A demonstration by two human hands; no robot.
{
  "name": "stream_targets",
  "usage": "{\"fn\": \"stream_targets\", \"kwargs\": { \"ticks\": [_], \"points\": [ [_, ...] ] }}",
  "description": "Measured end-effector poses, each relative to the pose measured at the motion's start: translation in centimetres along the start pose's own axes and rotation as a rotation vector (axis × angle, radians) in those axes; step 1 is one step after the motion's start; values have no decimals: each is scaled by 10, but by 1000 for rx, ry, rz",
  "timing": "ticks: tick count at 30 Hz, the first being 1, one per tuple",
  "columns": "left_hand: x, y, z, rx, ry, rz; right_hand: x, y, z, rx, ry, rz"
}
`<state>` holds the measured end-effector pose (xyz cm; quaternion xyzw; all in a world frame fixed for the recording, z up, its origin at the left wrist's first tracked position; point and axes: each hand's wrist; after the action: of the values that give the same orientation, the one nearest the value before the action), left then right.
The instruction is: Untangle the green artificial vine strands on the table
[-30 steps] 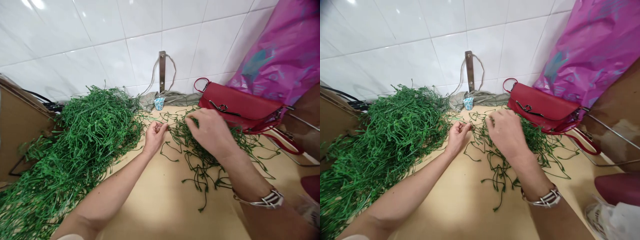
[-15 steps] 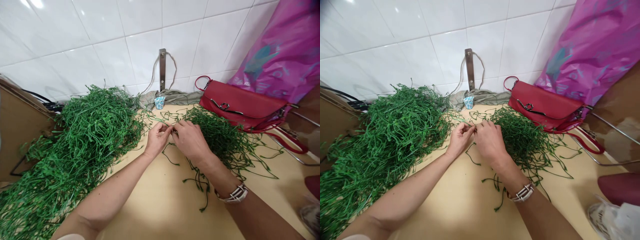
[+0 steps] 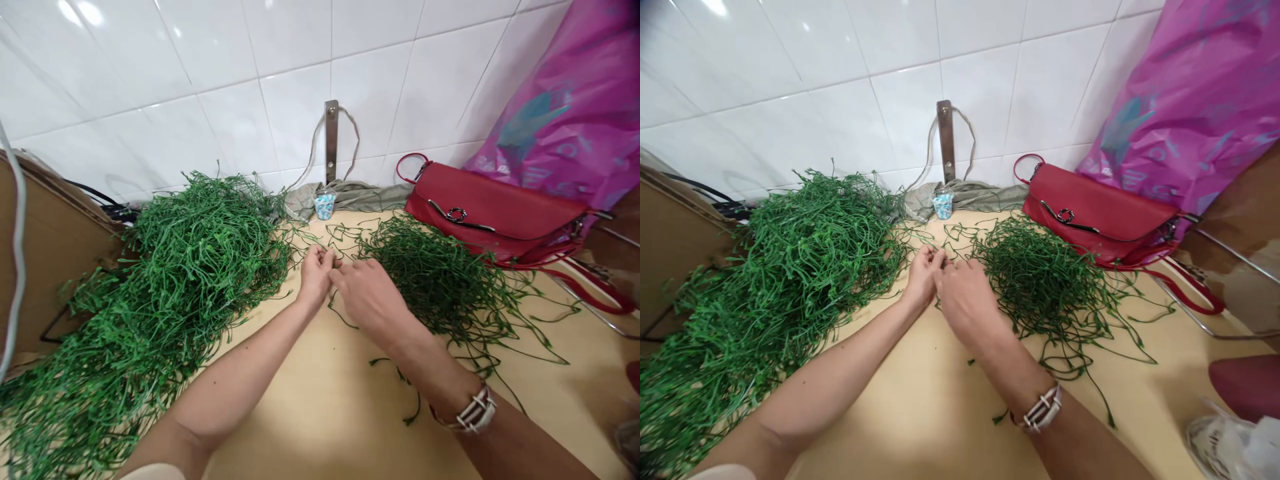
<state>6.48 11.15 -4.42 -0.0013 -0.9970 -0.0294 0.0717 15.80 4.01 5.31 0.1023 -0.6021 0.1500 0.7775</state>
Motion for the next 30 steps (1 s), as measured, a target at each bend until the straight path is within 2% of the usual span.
{"fn": "stream_targets", "kwargs": {
  "ticks": [3, 5, 7, 10, 12, 13, 15, 18, 21, 24, 30],
  "points": [
    [2, 2, -3, -1, -92, -6, 14, -6, 5, 58, 21, 4],
    [3, 2, -5, -16, -146, 0, 28, -10, -5, 16, 18, -55],
    [4, 0, -8, -33, -187, 13, 43, -17, -24, -106, -36, -162],
    [3, -4, -12, -63, -213, 34, 60, -29, -56, -353, -148, -422],
    [3, -5, -14, -81, -209, 47, 63, -33, -67, -427, -137, -530],
    [3, -6, -15, -90, -203, 52, 62, -33, -68, -421, -98, -549],
    [2, -8, -18, -109, -188, 58, 53, -27, -62, -336, 37, -514],
    [2, -12, -20, -144, -161, 63, 31, -12, -46, -193, 299, -299],
    [2, -16, -21, -166, -126, 72, 11, 0, -39, -176, 448, -145],
    [2, -18, -20, -202, -75, 86, 1, 4, -46, -168, 472, -151],
    [2, -17, -19, -214, -68, 86, -1, 8, -76, -87, 811, -121]
  ]
}}
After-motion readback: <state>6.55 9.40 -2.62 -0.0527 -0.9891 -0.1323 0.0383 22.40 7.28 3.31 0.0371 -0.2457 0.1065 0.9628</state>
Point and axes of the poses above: each hand's wrist, its own y-axis towards the middle knuckle, its own x-axis out of the back of the hand, z = x × y, and after that the axes turned 15 degrees about y, right-handed
